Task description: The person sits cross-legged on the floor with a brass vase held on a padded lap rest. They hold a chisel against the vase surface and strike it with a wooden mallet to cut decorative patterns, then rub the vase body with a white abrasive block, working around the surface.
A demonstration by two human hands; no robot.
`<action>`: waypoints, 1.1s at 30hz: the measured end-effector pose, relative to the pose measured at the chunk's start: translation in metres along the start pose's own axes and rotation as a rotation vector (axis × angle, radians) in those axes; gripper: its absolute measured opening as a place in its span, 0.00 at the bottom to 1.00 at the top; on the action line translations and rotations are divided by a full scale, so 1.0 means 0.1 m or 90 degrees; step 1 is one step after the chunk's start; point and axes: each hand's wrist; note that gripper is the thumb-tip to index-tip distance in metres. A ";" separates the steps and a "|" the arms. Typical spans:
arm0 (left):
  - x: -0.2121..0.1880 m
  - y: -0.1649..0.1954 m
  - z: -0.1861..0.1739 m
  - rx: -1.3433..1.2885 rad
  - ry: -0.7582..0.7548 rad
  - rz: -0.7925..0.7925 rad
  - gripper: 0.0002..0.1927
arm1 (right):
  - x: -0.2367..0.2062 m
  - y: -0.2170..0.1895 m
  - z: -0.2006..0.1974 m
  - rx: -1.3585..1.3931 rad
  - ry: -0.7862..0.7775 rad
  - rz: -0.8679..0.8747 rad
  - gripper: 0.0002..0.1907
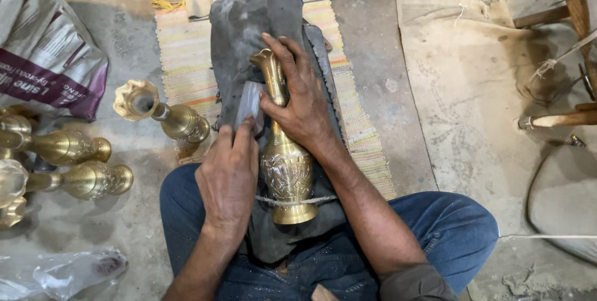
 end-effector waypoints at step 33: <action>0.03 0.02 -0.04 -0.002 0.003 0.001 0.16 | 0.01 0.00 -0.01 0.002 -0.002 0.003 0.45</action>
Point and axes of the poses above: each hand's wrist, its own x-axis towards the middle knuckle, its own z-axis out of the palm, y = z × x, and after that the axes turned 14 degrees about -x, right-handed
